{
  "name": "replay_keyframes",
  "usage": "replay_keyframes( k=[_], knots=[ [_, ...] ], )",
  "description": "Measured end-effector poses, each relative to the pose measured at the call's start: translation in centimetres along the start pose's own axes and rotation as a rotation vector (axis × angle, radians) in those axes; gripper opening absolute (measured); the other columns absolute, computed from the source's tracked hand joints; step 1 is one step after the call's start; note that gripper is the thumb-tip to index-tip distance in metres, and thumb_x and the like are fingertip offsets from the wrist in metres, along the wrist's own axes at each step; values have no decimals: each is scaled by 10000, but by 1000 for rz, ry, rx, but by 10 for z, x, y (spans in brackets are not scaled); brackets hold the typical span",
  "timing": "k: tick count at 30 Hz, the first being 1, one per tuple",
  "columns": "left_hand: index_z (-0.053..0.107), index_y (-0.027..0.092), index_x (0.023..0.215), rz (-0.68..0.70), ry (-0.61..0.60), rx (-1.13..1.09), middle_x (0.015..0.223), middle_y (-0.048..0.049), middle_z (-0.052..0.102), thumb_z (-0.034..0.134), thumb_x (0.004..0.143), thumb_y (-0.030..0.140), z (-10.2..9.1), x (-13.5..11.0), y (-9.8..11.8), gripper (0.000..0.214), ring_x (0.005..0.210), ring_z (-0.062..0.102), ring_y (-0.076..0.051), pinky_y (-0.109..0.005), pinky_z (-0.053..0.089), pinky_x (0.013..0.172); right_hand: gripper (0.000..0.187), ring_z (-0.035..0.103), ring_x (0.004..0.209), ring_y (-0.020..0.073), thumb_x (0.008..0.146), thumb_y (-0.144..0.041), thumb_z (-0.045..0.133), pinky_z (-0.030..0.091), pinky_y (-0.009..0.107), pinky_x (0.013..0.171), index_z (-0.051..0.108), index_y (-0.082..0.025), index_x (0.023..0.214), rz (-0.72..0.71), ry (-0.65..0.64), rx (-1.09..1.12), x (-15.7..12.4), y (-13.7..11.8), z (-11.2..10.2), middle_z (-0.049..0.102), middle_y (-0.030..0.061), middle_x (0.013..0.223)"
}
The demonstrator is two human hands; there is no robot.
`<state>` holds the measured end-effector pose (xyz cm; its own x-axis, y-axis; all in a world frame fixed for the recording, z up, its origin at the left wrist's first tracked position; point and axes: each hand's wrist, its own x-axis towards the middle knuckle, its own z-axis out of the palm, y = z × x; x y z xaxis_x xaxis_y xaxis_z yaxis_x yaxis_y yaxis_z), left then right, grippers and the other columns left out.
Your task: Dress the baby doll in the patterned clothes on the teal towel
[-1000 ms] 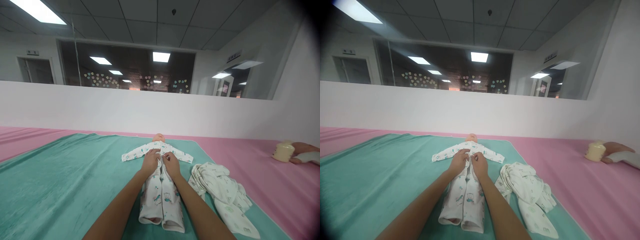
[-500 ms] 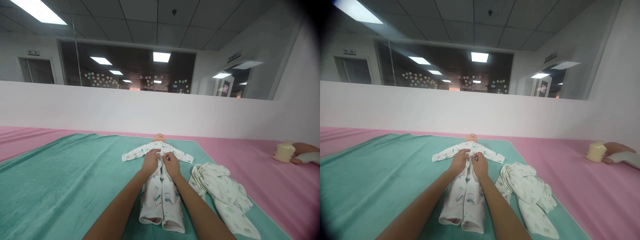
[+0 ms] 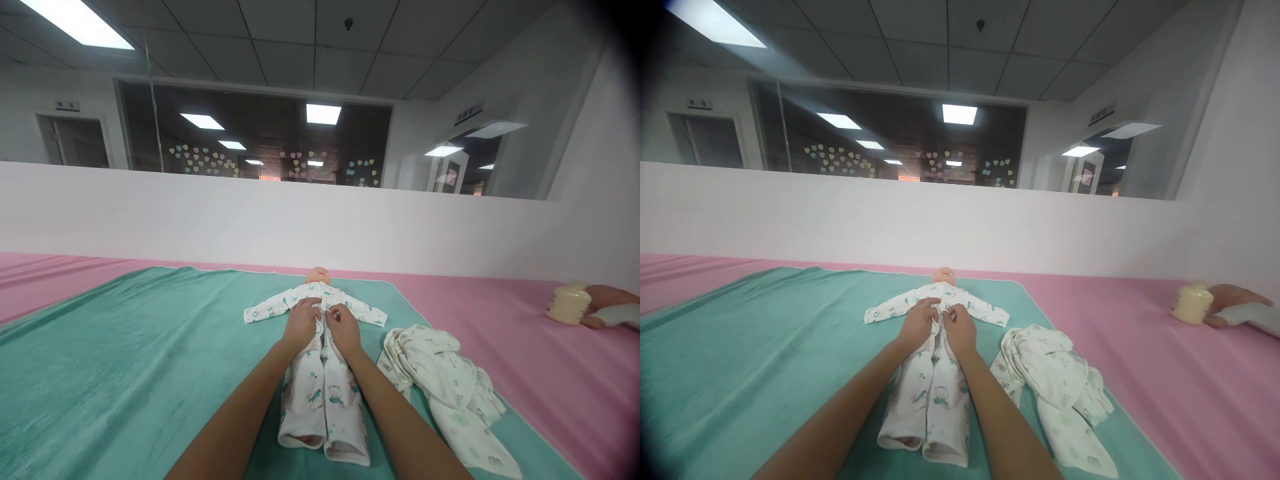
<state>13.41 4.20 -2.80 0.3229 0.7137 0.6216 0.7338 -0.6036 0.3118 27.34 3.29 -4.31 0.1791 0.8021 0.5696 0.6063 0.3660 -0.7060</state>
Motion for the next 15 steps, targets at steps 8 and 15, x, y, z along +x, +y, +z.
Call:
replay_keyframes(
  k=[8, 15],
  knots=[
    [600, 220, 680, 3, 3, 0, 1227, 32, 548, 384, 702, 28, 0, 0, -1, 289, 1147, 427, -207, -394, 376, 909, 214, 485, 582, 155, 797, -414, 438, 332, 253, 551, 530, -228, 742, 4, -6, 0, 0, 1, 1, 553, -22, 669],
    [595, 216, 674, 2, 8, 0, 1225, 34, 548, 386, 712, 30, 1, 0, -1, 282, 1154, 421, -206, -391, 374, 910, 198, 490, 594, 151, 798, -403, 445, 336, 248, 560, 531, -231, 750, 3, -4, 2, 0, 1, 0, 558, -26, 681]
  ],
)
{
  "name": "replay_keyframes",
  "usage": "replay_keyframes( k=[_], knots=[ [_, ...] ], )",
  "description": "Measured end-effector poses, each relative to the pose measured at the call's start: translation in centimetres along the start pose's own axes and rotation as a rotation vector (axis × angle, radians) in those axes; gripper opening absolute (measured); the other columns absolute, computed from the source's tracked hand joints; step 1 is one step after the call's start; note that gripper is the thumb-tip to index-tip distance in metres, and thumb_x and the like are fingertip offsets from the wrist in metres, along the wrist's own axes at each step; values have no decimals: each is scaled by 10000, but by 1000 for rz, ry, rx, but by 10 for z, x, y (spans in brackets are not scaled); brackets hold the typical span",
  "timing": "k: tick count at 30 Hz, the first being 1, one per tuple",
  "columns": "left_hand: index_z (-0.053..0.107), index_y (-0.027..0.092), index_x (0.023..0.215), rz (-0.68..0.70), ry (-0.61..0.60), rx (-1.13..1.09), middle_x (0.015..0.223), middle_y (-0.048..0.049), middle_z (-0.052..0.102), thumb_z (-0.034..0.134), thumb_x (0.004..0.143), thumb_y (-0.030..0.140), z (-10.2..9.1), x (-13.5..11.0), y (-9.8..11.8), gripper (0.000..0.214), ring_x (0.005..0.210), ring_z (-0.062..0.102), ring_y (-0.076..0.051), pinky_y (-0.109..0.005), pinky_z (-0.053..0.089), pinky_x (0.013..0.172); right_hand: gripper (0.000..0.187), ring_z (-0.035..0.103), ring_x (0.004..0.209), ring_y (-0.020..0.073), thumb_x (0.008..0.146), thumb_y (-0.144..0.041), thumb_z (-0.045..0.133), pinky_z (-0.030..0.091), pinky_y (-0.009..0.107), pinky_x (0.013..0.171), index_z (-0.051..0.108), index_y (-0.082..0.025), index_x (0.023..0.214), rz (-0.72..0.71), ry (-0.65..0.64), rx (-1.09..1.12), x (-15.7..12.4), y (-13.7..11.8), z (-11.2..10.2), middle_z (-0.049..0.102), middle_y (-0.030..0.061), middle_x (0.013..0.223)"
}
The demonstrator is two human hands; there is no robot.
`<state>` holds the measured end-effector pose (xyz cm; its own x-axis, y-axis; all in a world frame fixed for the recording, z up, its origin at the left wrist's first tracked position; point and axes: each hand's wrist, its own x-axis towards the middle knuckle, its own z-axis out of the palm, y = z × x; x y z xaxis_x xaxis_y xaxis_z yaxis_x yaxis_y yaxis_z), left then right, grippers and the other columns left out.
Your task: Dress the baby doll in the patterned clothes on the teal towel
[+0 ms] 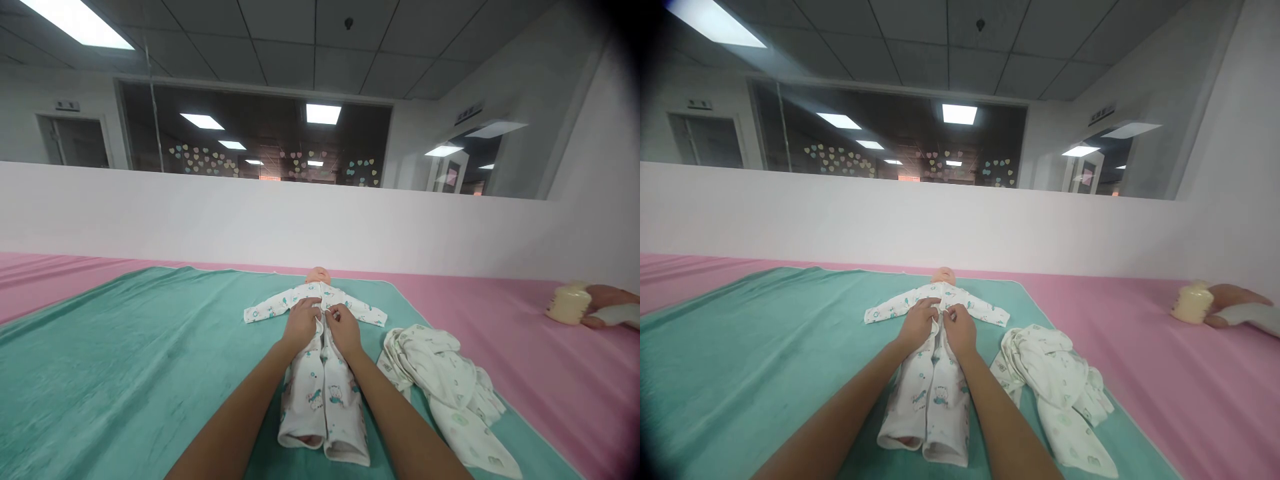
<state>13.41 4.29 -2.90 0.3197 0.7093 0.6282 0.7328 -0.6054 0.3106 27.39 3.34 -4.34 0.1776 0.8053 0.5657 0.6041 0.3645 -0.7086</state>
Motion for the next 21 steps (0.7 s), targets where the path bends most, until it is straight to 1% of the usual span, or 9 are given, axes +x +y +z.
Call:
replay_keyframes(
  k=[7, 11, 16, 21],
  knots=[
    [619, 215, 687, -21, -12, 2, 1225, 8, 552, 388, 701, 25, -1, 0, 2, 299, 1156, 418, -212, -396, 375, 921, 209, 488, 591, 152, 791, -411, 443, 337, 252, 556, 539, -230, 746, 1, 4, -6, 0, -1, 0, 559, -23, 682],
    [610, 222, 682, -21, -7, 3, 1231, 26, 547, 388, 702, 27, -1, 0, 2, 296, 1159, 420, -208, -406, 372, 923, 214, 485, 584, 151, 786, -409, 439, 336, 252, 548, 546, -228, 742, 0, 4, -10, 0, -2, -1, 565, -20, 683],
    [618, 218, 683, -29, -9, 3, 1223, 12, 553, 396, 699, 34, -1, 0, 2, 289, 1159, 418, -212, -403, 369, 930, 210, 487, 580, 151, 786, -396, 432, 341, 254, 553, 547, -226, 741, -3, 5, -9, 0, -2, -1, 565, -21, 675],
    [604, 220, 676, -12, -10, -1, 1226, 28, 551, 393, 699, 32, -1, 0, 2, 283, 1152, 425, -209, -396, 374, 917, 206, 490, 584, 152, 792, -398, 433, 342, 254, 554, 538, -229, 738, -6, 5, -2, 0, -2, -1, 569, -21, 683]
  ],
)
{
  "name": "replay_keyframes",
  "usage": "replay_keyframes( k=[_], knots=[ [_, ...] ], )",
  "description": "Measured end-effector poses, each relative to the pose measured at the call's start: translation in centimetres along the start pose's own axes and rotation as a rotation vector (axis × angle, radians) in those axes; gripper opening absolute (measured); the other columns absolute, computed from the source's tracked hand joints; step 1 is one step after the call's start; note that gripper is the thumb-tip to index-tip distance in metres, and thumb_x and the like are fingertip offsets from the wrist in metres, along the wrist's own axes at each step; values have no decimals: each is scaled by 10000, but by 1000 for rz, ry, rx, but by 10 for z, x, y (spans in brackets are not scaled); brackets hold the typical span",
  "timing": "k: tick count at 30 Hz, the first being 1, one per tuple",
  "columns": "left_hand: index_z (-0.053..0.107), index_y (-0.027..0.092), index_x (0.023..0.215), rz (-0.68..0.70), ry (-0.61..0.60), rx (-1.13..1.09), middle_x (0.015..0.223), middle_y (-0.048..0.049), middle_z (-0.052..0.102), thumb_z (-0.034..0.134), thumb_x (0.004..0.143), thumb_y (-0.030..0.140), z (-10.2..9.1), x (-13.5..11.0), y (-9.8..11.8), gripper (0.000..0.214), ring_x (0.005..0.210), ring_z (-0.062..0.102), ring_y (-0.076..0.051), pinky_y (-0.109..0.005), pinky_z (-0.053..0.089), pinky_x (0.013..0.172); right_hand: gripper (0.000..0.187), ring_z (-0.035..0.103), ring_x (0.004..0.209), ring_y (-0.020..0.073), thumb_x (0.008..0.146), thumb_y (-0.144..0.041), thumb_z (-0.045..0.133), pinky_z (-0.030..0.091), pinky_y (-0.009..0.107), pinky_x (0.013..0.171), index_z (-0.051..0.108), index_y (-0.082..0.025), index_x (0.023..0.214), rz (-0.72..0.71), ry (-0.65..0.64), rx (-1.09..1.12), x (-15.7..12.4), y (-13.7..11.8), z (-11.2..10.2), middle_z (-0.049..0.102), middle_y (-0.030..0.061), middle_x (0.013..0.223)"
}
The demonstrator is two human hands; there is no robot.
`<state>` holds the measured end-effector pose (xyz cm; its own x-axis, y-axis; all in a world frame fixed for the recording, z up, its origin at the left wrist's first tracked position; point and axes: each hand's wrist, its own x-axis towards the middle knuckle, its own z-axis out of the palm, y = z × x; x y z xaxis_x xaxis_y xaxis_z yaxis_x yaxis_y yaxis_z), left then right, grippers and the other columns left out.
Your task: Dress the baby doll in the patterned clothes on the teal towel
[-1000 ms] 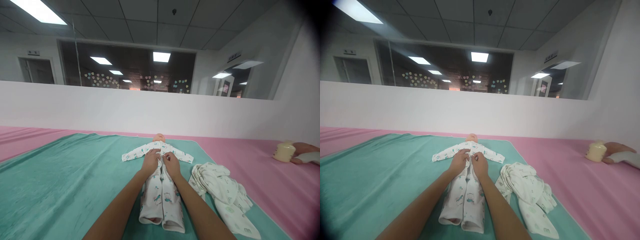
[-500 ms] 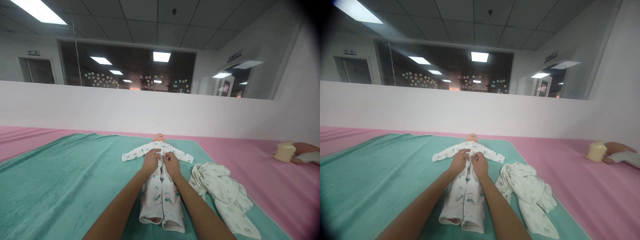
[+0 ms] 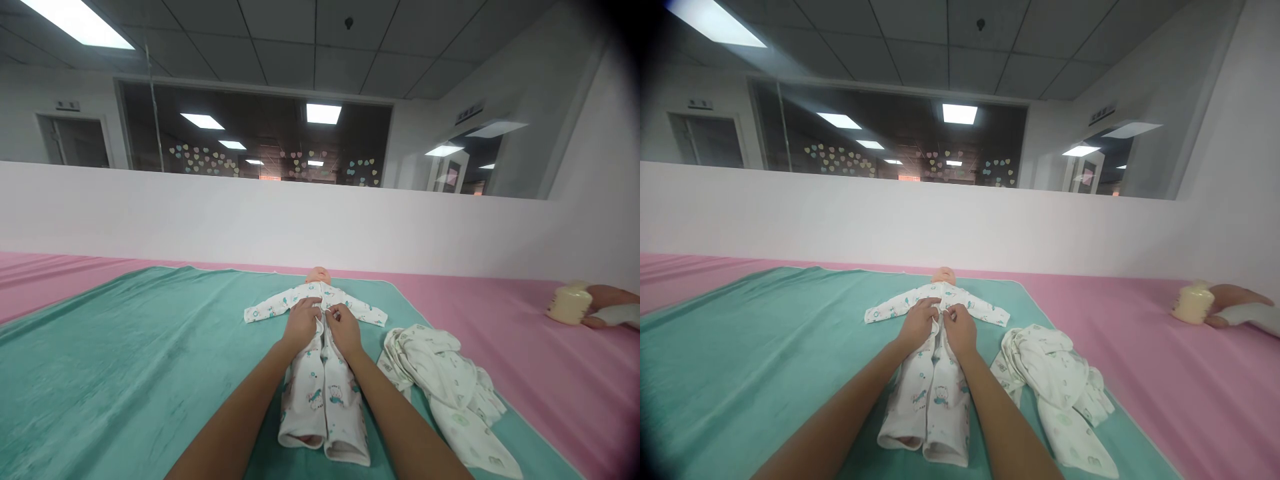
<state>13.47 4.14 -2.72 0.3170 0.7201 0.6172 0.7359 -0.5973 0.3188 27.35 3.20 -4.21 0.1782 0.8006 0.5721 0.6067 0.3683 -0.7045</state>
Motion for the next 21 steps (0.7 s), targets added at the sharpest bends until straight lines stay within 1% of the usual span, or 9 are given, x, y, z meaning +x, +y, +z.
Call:
replay_keyframes(
  k=[2, 11, 21],
  knots=[
    [602, 223, 676, 2, 2, 3, 1225, 35, 549, 392, 694, 28, 0, 0, 0, 287, 1151, 425, -208, -399, 374, 915, 203, 491, 583, 152, 792, -398, 436, 342, 254, 553, 536, -231, 735, -1, 0, 2, 0, 0, 0, 569, -22, 683],
    [627, 221, 699, -10, -2, -8, 1227, 9, 550, 386, 688, 28, 0, 0, 1, 309, 1155, 417, -214, -396, 374, 921, 214, 490, 567, 146, 786, -411, 440, 335, 251, 536, 543, -232, 730, -1, 6, 4, 0, 1, 1, 577, -26, 674],
    [596, 220, 671, 7, 9, -4, 1220, 30, 551, 383, 697, 30, 2, 0, -2, 287, 1151, 422, -207, -394, 374, 908, 222, 487, 568, 153, 802, -416, 430, 330, 254, 541, 532, -230, 736, 0, -3, 0, 0, 1, 1, 574, -20, 679]
  ],
)
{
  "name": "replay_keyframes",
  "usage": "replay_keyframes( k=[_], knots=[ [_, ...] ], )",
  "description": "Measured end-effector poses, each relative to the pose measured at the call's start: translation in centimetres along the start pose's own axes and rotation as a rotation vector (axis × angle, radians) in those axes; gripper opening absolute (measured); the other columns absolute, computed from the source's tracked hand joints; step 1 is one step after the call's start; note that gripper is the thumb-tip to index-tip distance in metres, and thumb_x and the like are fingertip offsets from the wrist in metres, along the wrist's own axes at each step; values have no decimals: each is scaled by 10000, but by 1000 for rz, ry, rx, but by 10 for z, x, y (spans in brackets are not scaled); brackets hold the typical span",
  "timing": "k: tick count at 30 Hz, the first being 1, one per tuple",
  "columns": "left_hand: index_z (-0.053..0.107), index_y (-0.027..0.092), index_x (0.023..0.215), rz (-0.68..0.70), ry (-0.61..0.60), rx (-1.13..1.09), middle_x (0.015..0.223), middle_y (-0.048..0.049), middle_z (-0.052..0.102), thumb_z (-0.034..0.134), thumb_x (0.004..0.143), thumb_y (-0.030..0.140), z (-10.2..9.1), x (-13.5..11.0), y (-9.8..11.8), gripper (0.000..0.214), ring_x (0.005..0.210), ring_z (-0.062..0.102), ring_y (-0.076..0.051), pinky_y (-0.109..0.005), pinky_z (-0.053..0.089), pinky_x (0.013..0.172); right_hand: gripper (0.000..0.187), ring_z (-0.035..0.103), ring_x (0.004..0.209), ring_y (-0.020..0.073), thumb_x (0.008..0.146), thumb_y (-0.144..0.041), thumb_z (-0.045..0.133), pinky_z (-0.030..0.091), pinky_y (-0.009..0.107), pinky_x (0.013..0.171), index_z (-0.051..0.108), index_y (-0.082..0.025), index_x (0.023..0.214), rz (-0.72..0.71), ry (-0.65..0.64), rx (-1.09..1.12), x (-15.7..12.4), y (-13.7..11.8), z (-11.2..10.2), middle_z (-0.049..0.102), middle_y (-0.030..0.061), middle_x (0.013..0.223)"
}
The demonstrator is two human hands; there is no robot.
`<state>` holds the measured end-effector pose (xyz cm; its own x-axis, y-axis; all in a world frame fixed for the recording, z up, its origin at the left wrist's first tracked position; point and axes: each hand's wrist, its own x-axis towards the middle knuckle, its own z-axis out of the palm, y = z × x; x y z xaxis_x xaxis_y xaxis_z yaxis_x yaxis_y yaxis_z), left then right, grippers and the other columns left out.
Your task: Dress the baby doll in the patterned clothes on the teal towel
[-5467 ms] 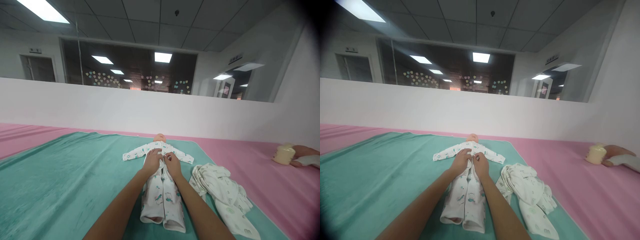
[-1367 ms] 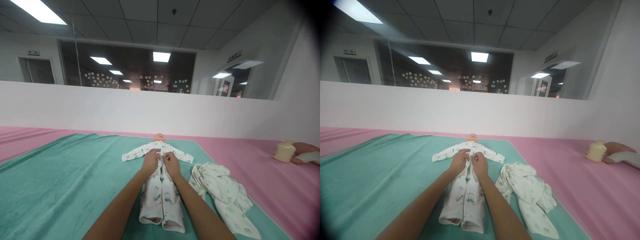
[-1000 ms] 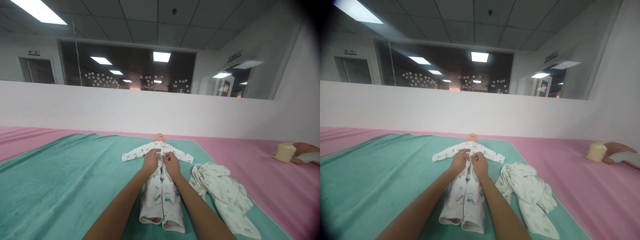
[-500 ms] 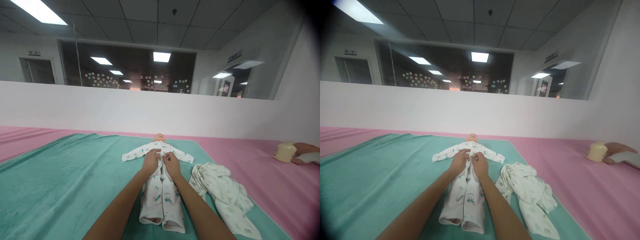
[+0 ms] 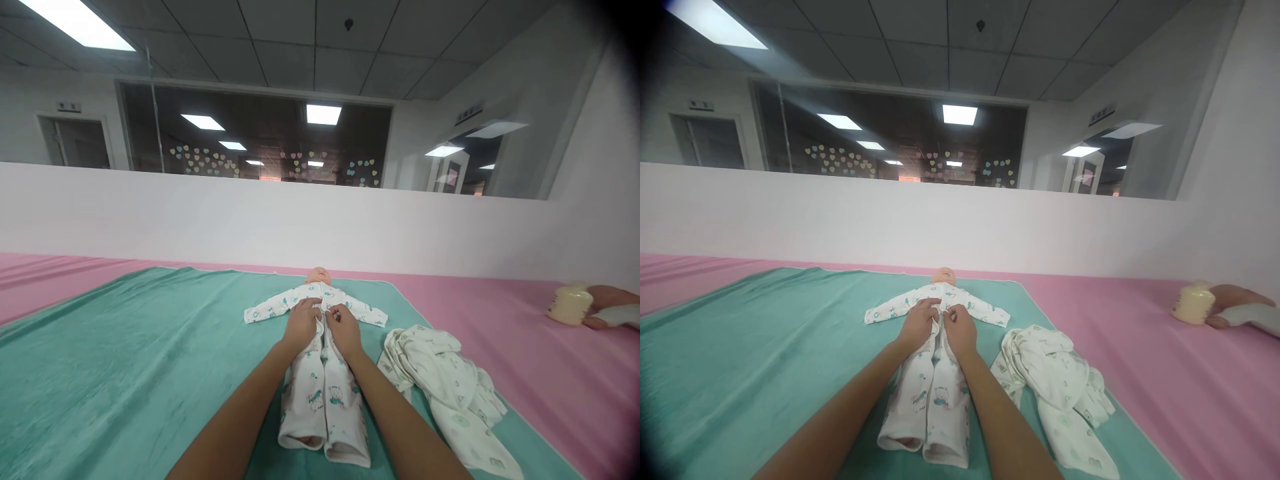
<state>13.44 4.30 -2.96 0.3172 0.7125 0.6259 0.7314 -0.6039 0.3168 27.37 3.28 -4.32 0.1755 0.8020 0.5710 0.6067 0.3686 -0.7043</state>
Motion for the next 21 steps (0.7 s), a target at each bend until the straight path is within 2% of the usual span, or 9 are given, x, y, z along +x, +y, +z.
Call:
replay_keyframes(
  k=[21],
  knots=[
    [583, 212, 655, 13, 13, -8, 1214, 44, 555, 391, 703, 19, 1, 1, -3, 276, 1144, 427, -203, -374, 376, 895, 194, 486, 580, 149, 796, -396, 446, 336, 253, 564, 521, -229, 732, -3, 4, 8, 0, 0, 0, 561, -27, 677]
  ],
)
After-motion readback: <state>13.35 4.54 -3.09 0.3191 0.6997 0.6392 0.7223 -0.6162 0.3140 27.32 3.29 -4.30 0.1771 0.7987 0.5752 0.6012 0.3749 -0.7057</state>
